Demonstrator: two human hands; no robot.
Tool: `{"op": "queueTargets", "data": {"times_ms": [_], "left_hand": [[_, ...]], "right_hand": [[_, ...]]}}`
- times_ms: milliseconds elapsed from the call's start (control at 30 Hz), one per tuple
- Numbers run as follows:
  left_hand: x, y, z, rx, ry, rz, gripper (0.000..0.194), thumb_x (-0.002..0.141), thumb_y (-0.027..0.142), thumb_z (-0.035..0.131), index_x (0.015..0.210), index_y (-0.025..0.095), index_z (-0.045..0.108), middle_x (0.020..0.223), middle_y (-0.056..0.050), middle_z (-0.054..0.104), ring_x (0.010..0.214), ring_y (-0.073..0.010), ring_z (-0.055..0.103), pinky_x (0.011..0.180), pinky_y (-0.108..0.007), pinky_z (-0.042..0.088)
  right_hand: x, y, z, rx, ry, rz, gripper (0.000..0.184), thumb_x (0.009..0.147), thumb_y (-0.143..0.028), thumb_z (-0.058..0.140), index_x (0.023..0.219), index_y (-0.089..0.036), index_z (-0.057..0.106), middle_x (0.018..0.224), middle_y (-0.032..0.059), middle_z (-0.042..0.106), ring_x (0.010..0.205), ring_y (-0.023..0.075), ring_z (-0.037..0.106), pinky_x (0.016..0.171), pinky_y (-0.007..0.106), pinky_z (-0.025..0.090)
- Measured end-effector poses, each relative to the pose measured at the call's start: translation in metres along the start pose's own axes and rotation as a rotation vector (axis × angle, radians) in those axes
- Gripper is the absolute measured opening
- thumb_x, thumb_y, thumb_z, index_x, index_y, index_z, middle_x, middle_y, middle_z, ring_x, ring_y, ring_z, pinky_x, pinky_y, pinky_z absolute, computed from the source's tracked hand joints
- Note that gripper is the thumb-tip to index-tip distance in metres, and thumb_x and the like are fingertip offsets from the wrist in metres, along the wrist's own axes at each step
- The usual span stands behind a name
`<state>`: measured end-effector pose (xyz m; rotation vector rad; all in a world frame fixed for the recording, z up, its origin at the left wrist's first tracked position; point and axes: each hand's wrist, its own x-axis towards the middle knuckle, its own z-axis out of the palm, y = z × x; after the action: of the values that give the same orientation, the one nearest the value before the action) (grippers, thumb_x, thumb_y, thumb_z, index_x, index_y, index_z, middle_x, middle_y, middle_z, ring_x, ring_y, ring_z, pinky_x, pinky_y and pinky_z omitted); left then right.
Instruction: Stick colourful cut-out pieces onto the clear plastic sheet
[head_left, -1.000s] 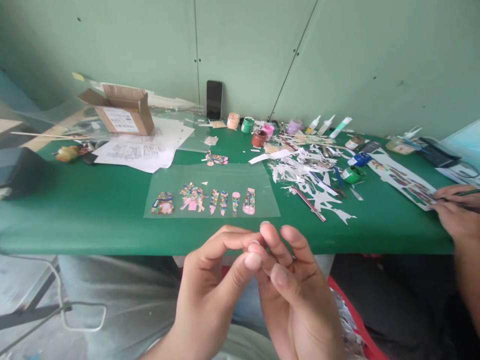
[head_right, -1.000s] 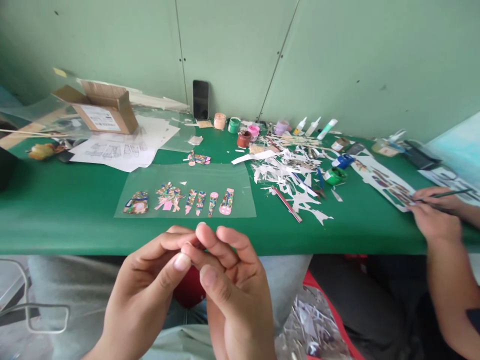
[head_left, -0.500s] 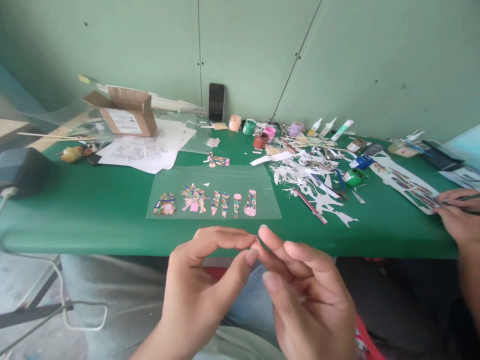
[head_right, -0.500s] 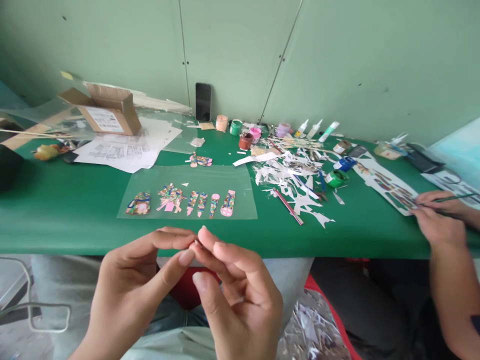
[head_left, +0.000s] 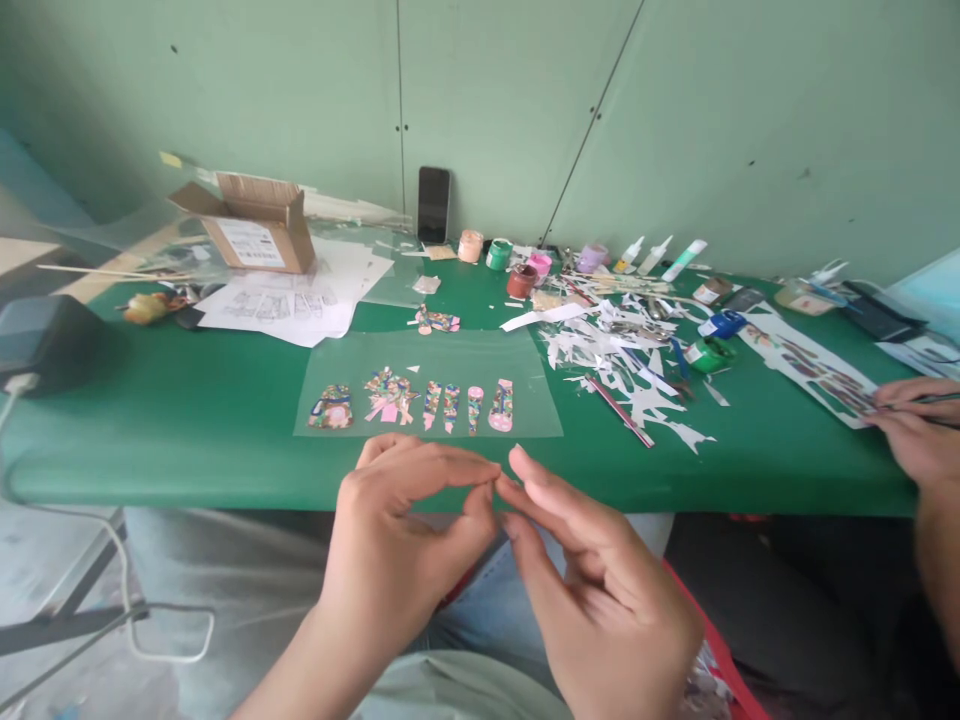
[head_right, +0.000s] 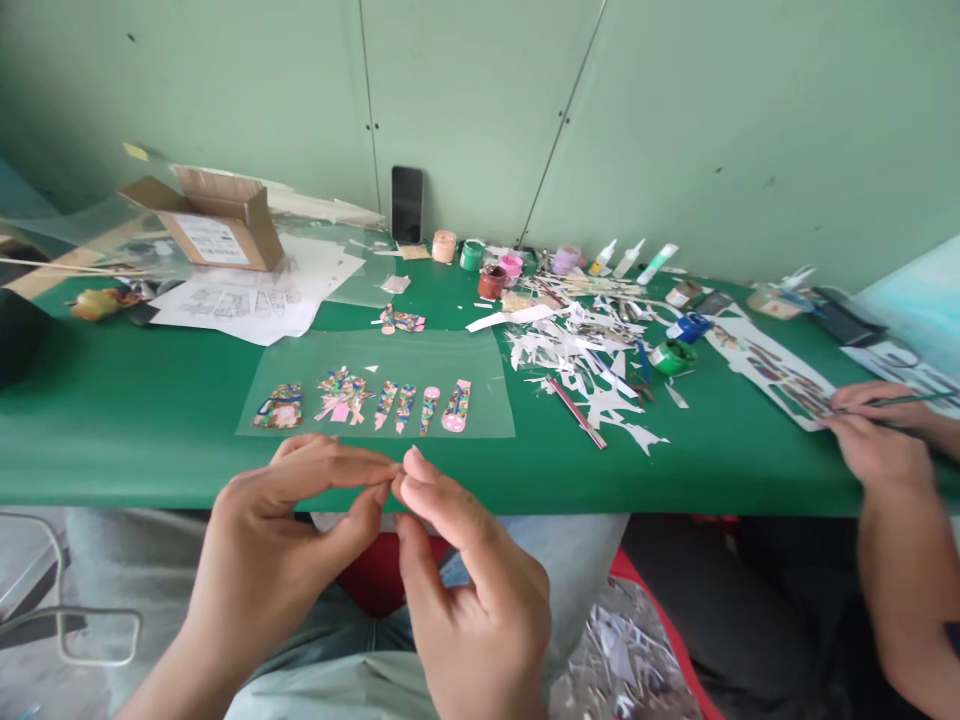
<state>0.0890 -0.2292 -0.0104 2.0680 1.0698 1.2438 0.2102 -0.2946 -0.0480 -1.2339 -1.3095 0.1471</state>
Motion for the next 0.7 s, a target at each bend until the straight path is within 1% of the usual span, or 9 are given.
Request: {"op": "queueTargets", "data": {"times_ms": [67,100,167,233,300,367,433,533,700], "left_hand": [[-0.001,-0.002,0.003,0.013,0.053,-0.011,0.016,0.073,0.012,0.064,0.074,0.025,0.074,0.072,0.005,0.075,0.064,-0.0138,0.067,0.075,-0.033,0.049],[-0.001,-0.002,0.004,-0.012,0.070,-0.028,0.015,0.073,0.013,0.064,0.074,0.024,0.074,0.071,0.005,0.075,0.065,-0.0139,0.067,0.074,-0.032,0.049],[-0.003,-0.003,0.005,-0.127,0.074,-0.086,0.012,0.076,0.016,0.065,0.074,0.024,0.075,0.070,0.003,0.075,0.066,-0.0146,0.068,0.071,-0.030,0.052],[-0.006,-0.001,0.005,-0.282,0.052,-0.160,0.010,0.079,0.020,0.068,0.075,0.024,0.076,0.071,0.001,0.075,0.069,-0.0154,0.069,0.068,-0.027,0.054],[-0.010,0.000,0.004,-0.417,0.038,-0.223,0.008,0.080,0.022,0.070,0.077,0.024,0.077,0.074,0.000,0.076,0.069,-0.0154,0.069,0.067,-0.026,0.055],[-0.013,0.002,0.004,-0.501,0.047,-0.261,0.007,0.080,0.023,0.071,0.078,0.024,0.078,0.076,-0.001,0.077,0.071,-0.0159,0.069,0.067,-0.027,0.056],[-0.016,0.003,0.004,-0.526,0.068,-0.265,0.005,0.079,0.024,0.073,0.078,0.025,0.078,0.076,-0.002,0.077,0.072,-0.0168,0.069,0.067,-0.028,0.057],[-0.019,0.003,0.004,-0.499,0.077,-0.250,0.004,0.078,0.025,0.075,0.077,0.026,0.079,0.073,-0.002,0.076,0.072,-0.0171,0.069,0.067,-0.028,0.057],[-0.018,0.004,0.001,-0.429,0.060,-0.226,0.006,0.079,0.024,0.073,0.078,0.028,0.078,0.075,0.000,0.076,0.073,-0.0166,0.069,0.069,-0.029,0.054]], "right_hand": [[0.002,-0.001,0.002,0.019,0.012,0.029,0.044,0.082,-0.001,0.064,0.116,-0.028,0.067,0.117,0.0009,0.073,0.095,0.0190,0.074,0.076,0.025,0.065],[0.003,-0.003,0.003,0.069,0.024,0.066,0.041,0.083,-0.002,0.064,0.114,-0.028,0.068,0.116,0.0012,0.073,0.092,0.0183,0.074,0.074,0.024,0.065],[0.006,-0.007,0.004,0.241,0.045,0.176,0.035,0.084,-0.004,0.065,0.110,-0.027,0.068,0.114,0.0019,0.073,0.089,0.0174,0.075,0.073,0.023,0.064],[0.009,-0.010,0.004,0.443,0.045,0.287,0.030,0.084,-0.007,0.067,0.107,-0.027,0.068,0.114,0.0021,0.073,0.088,0.0171,0.075,0.074,0.024,0.064],[0.011,-0.012,0.002,0.599,0.026,0.363,0.028,0.084,-0.010,0.069,0.105,-0.029,0.068,0.115,0.0010,0.073,0.088,0.0164,0.075,0.077,0.024,0.064],[0.011,-0.012,0.001,0.681,0.007,0.407,0.027,0.083,-0.012,0.071,0.103,-0.030,0.068,0.114,-0.0004,0.073,0.087,0.0156,0.075,0.078,0.025,0.064],[0.011,-0.012,0.000,0.701,-0.007,0.424,0.026,0.083,-0.014,0.072,0.102,-0.030,0.068,0.114,-0.0005,0.074,0.086,0.0155,0.075,0.078,0.025,0.064],[0.010,-0.011,0.000,0.670,-0.003,0.417,0.025,0.082,-0.014,0.073,0.101,-0.029,0.069,0.113,0.0005,0.074,0.087,0.0162,0.075,0.076,0.025,0.064],[0.009,-0.015,-0.002,0.543,0.005,0.321,0.032,0.083,-0.008,0.070,0.105,-0.031,0.068,0.111,-0.0015,0.074,0.088,0.0157,0.075,0.073,0.023,0.064]]}}
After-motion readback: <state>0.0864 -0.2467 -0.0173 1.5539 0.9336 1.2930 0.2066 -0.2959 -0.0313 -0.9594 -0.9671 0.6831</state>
